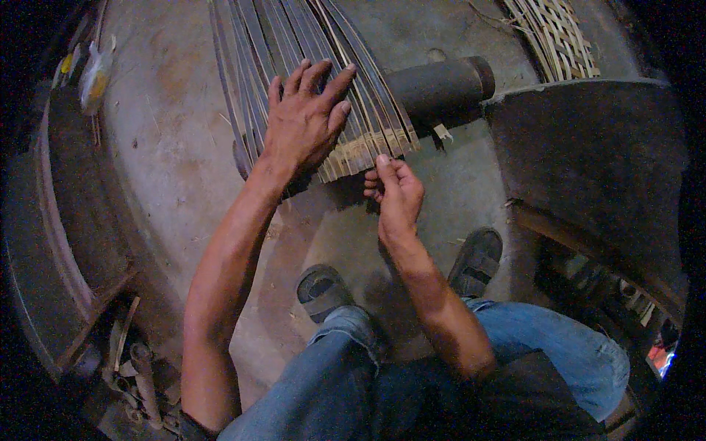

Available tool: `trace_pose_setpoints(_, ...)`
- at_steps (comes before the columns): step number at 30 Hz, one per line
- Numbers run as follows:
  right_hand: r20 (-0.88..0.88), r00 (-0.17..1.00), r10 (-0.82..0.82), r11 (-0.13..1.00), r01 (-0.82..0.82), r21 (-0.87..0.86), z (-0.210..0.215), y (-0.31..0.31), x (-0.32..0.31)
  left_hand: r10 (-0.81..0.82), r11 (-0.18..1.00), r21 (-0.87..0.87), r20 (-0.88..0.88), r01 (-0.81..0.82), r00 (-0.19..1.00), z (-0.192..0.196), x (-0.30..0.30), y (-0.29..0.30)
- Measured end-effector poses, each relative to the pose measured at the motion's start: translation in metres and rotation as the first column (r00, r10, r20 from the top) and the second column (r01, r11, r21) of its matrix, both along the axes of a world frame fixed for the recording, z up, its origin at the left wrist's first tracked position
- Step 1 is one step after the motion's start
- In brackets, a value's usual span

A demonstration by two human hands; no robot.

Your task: The person weaves thin bamboo strips by hand, interlacing them over and under a set of vertical strips held in place by a cylindrical form. The person repeatedly picks up new strips and inserts them into the weave, adjusting alignment as needed.

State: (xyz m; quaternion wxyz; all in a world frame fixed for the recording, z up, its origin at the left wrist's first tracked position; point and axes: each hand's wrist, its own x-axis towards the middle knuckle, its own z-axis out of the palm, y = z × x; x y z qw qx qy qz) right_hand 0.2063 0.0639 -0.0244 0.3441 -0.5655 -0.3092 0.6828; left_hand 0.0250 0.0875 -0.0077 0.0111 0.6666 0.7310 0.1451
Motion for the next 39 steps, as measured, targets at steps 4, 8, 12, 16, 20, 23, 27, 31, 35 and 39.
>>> trace_pose_setpoints(4,-0.057,0.998,0.028,0.996,-0.033,-0.083,0.003,0.001,0.004,0.001,1.0,-0.008,-0.02,-0.001,1.0,-0.002,0.002,-0.002)
trace_pose_setpoints(8,-0.057,0.998,0.033,0.996,-0.038,-0.086,0.003,0.002,0.002,0.011,1.0,0.0,0.011,-0.011,1.0,-0.002,0.001,-0.001)
trace_pose_setpoints(12,-0.014,1.0,0.0,0.995,-0.001,-0.099,0.009,0.0,-0.003,0.0,1.0,0.008,-0.007,0.0,1.0,-0.008,-0.002,0.0)
trace_pose_setpoints(16,0.047,0.999,0.015,0.998,-0.013,-0.057,0.01,-0.002,-0.003,-0.008,1.0,0.005,-0.022,0.008,1.0,-0.005,-0.002,0.0)
trace_pose_setpoints(20,0.069,0.997,0.041,0.998,-0.037,-0.05,0.009,-0.002,-0.003,-0.006,1.0,-0.021,-0.064,0.004,0.998,-0.001,-0.001,-0.001)
trace_pose_setpoints(23,-0.044,0.986,-0.159,0.98,0.153,-0.126,0.014,0.005,0.0,-0.009,0.999,-0.037,-0.077,0.006,0.997,0.0,0.003,-0.003)
trace_pose_setpoints(27,0.017,0.995,-0.1,0.995,0.1,0.002,0.0,0.018,0.012,-0.112,0.993,-0.051,-0.161,0.105,0.981,-0.002,-0.001,0.003)
trace_pose_setpoints(31,0.016,0.997,-0.07,0.996,0.071,-0.05,0.005,0.02,0.011,-0.12,0.992,-0.043,-0.039,0.119,0.992,-0.005,-0.002,0.005)
trace_pose_setpoints(35,-0.084,0.973,-0.216,0.972,0.207,-0.109,0.015,0.018,0.011,-0.129,0.99,-0.059,-0.069,0.126,0.989,-0.001,-0.003,0.004)
trace_pose_setpoints(39,-0.008,0.973,-0.23,0.972,0.23,0.04,0.003,0.014,0.016,-0.129,0.99,-0.069,-0.066,0.124,0.989,0.003,-0.002,0.004)
